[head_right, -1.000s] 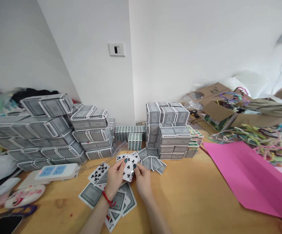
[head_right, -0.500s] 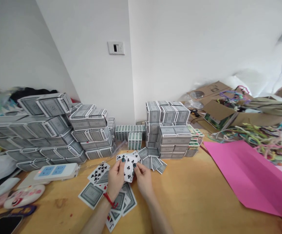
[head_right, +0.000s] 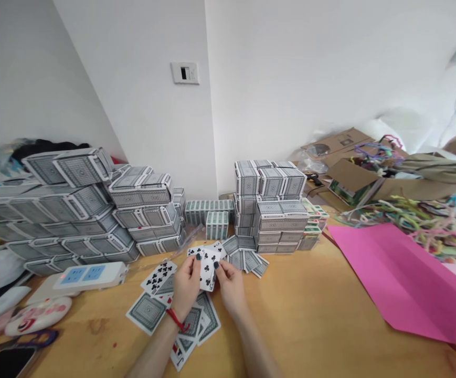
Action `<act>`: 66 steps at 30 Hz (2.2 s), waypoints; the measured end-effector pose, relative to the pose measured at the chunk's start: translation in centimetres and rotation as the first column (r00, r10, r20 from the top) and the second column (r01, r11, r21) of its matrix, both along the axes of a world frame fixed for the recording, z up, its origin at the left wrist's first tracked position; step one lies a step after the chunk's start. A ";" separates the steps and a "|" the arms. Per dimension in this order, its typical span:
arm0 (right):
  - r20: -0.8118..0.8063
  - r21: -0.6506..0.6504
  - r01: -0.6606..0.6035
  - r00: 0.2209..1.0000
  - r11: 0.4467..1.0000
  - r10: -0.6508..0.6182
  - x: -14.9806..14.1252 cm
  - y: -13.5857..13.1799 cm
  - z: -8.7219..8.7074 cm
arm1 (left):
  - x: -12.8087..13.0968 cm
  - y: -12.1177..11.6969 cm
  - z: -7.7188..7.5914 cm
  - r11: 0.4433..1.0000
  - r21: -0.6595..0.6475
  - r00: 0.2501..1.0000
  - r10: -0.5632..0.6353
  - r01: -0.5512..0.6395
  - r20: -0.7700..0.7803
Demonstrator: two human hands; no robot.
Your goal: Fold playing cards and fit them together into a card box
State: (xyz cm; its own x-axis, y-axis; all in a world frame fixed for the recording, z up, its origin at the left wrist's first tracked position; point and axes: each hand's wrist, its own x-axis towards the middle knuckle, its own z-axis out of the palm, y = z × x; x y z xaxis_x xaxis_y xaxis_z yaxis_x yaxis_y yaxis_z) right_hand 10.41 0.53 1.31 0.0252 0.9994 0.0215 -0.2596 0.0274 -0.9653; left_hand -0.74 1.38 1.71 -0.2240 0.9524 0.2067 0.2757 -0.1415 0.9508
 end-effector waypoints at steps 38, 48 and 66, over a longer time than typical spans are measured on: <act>-0.121 -0.118 0.040 0.991 0.992 -0.055 0.5 0.0 0.4 | -0.1 0.3 0.6 0.944 -0.120 0.893 -0.242 0.306 0.379; -0.191 -0.117 0.072 0.977 0.990 -0.094 0.3 0.1 0.0 | 0.3 0.4 0.5 0.953 -0.115 0.887 -0.211 0.280 0.411; -0.220 -0.151 0.094 0.967 0.984 -0.126 0.1 0.2 -0.3 | 0.4 0.1 0.0 0.942 -0.087 0.876 -0.264 0.324 0.403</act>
State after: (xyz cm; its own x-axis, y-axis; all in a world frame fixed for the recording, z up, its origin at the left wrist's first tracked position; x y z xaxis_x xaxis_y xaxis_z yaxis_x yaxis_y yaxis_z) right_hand 10.53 0.70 1.01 0.1234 0.9831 -0.1354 -0.4760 -0.0611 -0.8773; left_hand -0.36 1.49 1.69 0.0384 0.9991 0.0152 -0.1430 -0.0096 0.9897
